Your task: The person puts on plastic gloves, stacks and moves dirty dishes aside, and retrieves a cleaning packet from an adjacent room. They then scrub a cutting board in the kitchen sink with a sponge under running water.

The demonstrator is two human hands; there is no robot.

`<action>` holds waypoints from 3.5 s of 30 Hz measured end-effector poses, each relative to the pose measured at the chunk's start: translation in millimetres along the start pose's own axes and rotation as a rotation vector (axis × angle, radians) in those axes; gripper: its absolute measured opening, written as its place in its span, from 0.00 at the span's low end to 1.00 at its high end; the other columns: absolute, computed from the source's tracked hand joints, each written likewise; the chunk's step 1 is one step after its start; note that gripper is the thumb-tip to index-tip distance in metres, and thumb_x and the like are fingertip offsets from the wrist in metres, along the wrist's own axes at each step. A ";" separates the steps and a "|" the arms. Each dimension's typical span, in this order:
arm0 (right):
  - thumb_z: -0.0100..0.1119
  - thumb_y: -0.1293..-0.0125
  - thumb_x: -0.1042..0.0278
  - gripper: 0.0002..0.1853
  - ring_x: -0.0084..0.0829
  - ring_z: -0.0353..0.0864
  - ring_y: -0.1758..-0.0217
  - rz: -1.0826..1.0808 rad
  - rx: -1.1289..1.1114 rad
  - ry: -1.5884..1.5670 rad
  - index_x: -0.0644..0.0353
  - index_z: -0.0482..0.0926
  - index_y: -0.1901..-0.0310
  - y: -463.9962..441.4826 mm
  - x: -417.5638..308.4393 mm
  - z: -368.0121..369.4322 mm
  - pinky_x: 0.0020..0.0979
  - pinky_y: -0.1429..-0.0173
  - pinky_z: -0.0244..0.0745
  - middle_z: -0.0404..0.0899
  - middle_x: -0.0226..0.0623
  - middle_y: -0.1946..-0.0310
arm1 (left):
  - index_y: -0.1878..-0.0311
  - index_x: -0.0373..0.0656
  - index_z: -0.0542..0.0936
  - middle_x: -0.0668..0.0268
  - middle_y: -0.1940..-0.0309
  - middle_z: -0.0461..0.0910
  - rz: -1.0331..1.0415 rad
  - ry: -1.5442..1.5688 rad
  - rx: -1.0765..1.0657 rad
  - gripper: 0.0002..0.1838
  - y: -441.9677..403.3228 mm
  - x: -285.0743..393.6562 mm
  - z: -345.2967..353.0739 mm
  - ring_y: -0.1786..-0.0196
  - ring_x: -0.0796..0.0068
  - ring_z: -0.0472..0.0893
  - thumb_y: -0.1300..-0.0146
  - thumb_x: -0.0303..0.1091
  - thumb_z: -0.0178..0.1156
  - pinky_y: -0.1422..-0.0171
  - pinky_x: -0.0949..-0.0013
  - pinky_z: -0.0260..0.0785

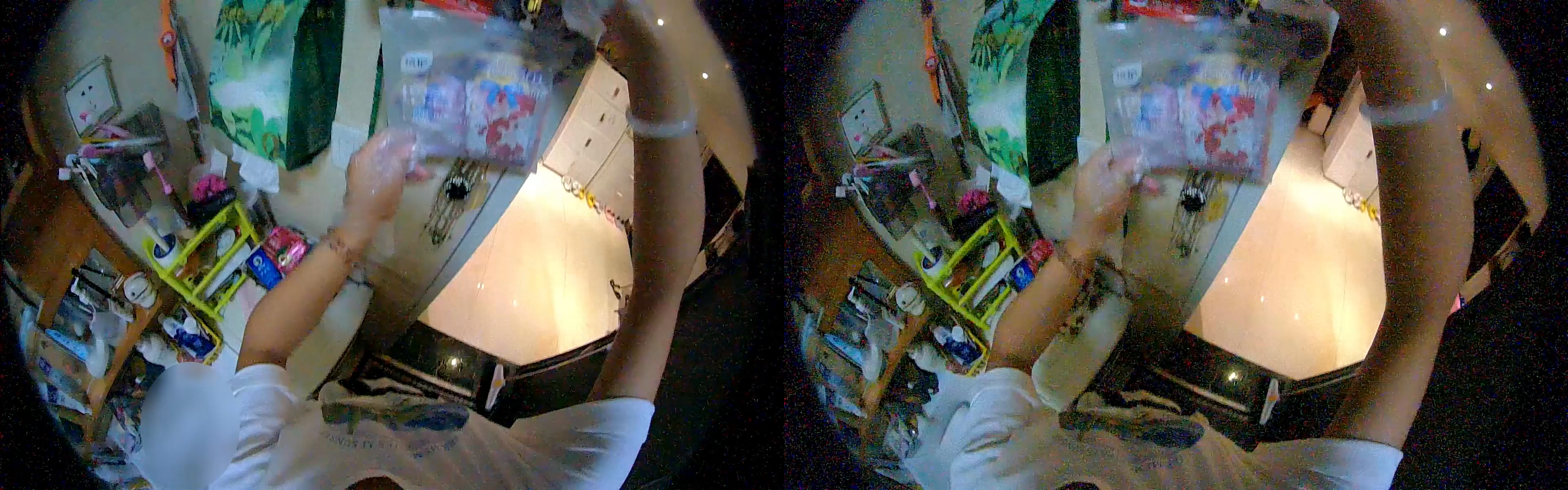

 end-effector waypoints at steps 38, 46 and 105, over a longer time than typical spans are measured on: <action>0.55 0.40 0.62 0.12 0.21 0.77 0.81 0.898 -0.147 -1.634 0.66 0.75 0.67 28.7 -9.3 0.9 0.18 0.78 0.75 0.77 0.34 0.78 | 0.55 0.34 0.71 0.60 0.65 0.77 0.105 0.154 -0.059 0.13 5.3 -8.4 9.9 0.72 0.69 0.80 0.37 0.34 0.52 0.64 0.68 0.73; 0.57 0.41 0.59 0.13 0.20 0.75 0.82 1.045 -0.199 -1.558 0.63 0.75 0.68 32.3 -11.3 4.7 0.18 0.78 0.71 0.75 0.31 0.80 | 0.55 0.34 0.72 0.62 0.67 0.77 0.137 0.120 -0.064 0.10 6.9 -0.6 10.8 0.72 0.72 0.80 0.37 0.30 0.51 0.65 0.69 0.75; 0.55 0.50 0.67 0.11 0.38 0.76 0.55 0.190 -0.180 -0.144 0.57 0.80 0.64 9.8 -20.3 5.4 0.30 0.50 0.72 0.77 0.41 0.61 | 0.60 0.35 0.71 0.64 0.72 0.76 0.076 0.088 0.054 0.07 7.5 11.4 0.6 0.72 0.76 0.78 0.39 0.28 0.53 0.68 0.76 0.72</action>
Point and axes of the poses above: each hand's wrist, its own y-axis away from the middle knuckle, its own z-axis out of the palm, x = y × z, the point moved 7 cm from there along -y, towards the middle knuckle
